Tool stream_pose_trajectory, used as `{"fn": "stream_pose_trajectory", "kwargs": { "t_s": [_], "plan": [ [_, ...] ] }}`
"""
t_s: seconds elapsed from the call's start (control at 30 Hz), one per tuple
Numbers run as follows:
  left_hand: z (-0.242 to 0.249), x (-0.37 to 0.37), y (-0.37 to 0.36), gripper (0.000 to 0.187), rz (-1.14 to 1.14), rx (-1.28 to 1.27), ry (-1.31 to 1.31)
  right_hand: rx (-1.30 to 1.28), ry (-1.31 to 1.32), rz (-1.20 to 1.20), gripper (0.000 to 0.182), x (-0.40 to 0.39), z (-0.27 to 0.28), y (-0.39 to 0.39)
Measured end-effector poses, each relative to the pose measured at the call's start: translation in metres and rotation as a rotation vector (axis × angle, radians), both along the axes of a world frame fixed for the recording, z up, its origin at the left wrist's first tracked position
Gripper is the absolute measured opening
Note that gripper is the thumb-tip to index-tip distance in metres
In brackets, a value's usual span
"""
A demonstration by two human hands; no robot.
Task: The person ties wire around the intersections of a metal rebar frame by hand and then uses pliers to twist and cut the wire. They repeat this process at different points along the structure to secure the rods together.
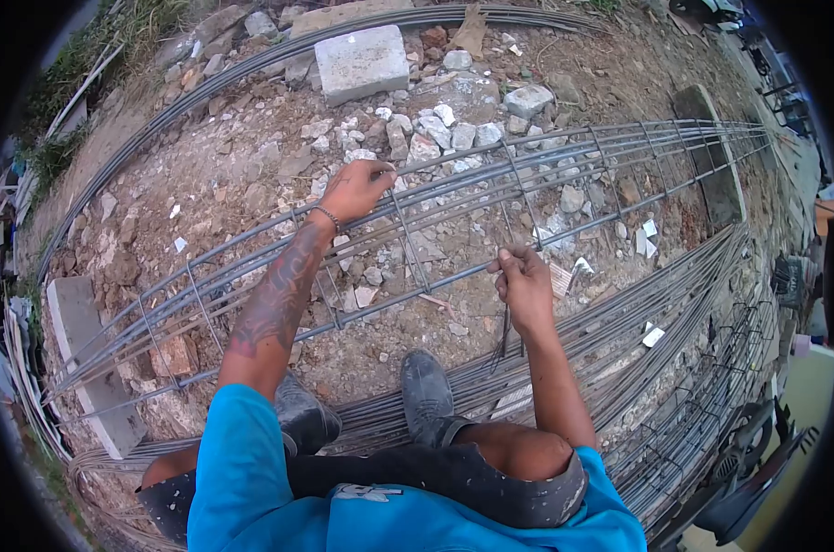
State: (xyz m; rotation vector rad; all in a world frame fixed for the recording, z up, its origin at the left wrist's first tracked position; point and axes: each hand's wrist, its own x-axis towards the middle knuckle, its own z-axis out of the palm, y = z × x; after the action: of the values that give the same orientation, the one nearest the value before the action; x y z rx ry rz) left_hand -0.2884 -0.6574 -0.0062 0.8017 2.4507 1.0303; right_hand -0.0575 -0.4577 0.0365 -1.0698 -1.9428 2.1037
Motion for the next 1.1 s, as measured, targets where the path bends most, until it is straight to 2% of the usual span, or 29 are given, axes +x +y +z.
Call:
{"fn": "stream_pose_trajectory", "kwargs": {
  "t_s": [0.27, 0.33, 0.37, 0.4, 0.43, 0.5, 0.53, 0.57, 0.6, 0.63, 0.67, 0.7, 0.73, 0.77, 0.8, 0.83, 0.87, 0.93, 1.0, 1.03, 1.1],
  "plan": [
    [0.000, 0.000, -0.002, 0.035, 0.006, -0.012, -0.023, -0.078, -0.015, -0.068, 0.014, 0.012, -0.004, -0.004],
    [0.022, 0.008, 0.002, 0.041, 0.025, -0.036, -0.014, -0.099, -0.006, -0.069, 0.014, 0.010, -0.003, -0.004],
    [0.038, 0.016, 0.006, 0.050, 0.124, -0.153, -0.022, -0.212, 0.015, -0.065, 0.015, 0.006, 0.003, -0.004],
    [0.048, 0.030, 0.010, 0.054, 0.163, -0.115, 0.325, -0.325, 0.036, -0.063, 0.016, 0.002, 0.009, -0.004],
    [0.056, 0.046, 0.014, 0.058, 0.197, -0.075, 0.670, -0.323, 0.042, -0.063, 0.016, -0.006, 0.021, -0.004],
    [0.083, 0.098, 0.024, 0.057, -0.033, 0.175, 0.163, -0.524, 0.206, 0.024, 0.014, -0.028, 0.044, -0.009],
    [0.078, 0.125, 0.025, 0.051, -0.140, 0.217, -0.153, -0.527, 0.205, 0.027, 0.014, -0.039, 0.045, -0.013],
    [0.071, 0.139, 0.025, 0.047, -0.244, 0.258, -0.458, -0.463, 0.237, 0.151, 0.021, -0.054, 0.046, -0.015],
    [0.065, 0.142, 0.022, 0.047, -0.240, 0.260, -0.444, -0.395, 0.270, 0.274, 0.029, -0.070, 0.048, -0.016],
    [0.060, 0.142, 0.020, 0.041, -0.161, 0.328, -0.759, -0.392, 0.282, 0.278, 0.029, -0.087, 0.047, -0.016],
    [0.056, 0.140, 0.019, 0.036, -0.081, 0.391, -1.076, -0.057, 0.251, 0.449, 0.049, -0.103, 0.041, -0.015],
    [0.059, 0.134, 0.017, 0.036, -0.086, 0.392, -1.074, 0.281, 0.205, 0.609, 0.070, -0.117, 0.035, -0.011],
    [0.065, 0.125, 0.010, 0.033, 0.115, 0.429, -0.994, 0.282, 0.201, 0.607, 0.070, -0.130, 0.029, -0.007],
    [0.069, 0.114, 0.002, 0.032, 0.312, 0.459, -0.907, 0.656, -0.021, 0.747, 0.091, -0.143, 0.023, -0.003],
    [0.071, 0.100, -0.004, 0.032, 0.413, 0.448, -0.807, 1.028, -0.254, 0.870, 0.112, -0.152, 0.018, -0.001],
    [0.073, 0.084, -0.012, 0.031, 0.513, 0.438, -0.700, 1.027, -0.250, 0.866, 0.112, -0.159, 0.013, 0.001],
    [0.070, 0.066, -0.023, 0.033, 0.544, 0.316, -0.552, 1.036, -0.312, 0.916, 0.117, -0.166, 0.009, 0.001],
    [0.064, 0.037, -0.037, 0.033, 0.454, 0.191, -0.093, 1.047, -0.367, 0.972, 0.123, -0.173, 0.012, -0.004],
    [0.055, 0.013, -0.045, 0.031, 0.445, 0.154, -0.022, 1.174, -0.444, 0.957, 0.123, -0.177, 0.019, -0.009],
    [0.050, 0.006, -0.044, 0.033, 0.432, 0.116, 0.035, 1.111, -0.441, 0.975, 0.124, -0.181, 0.017, -0.008],
    [0.046, -0.005, -0.036, 0.032, 0.352, 0.062, -0.012, 1.087, -0.451, 0.968, 0.125, -0.186, 0.013, -0.003]
  ]
}}
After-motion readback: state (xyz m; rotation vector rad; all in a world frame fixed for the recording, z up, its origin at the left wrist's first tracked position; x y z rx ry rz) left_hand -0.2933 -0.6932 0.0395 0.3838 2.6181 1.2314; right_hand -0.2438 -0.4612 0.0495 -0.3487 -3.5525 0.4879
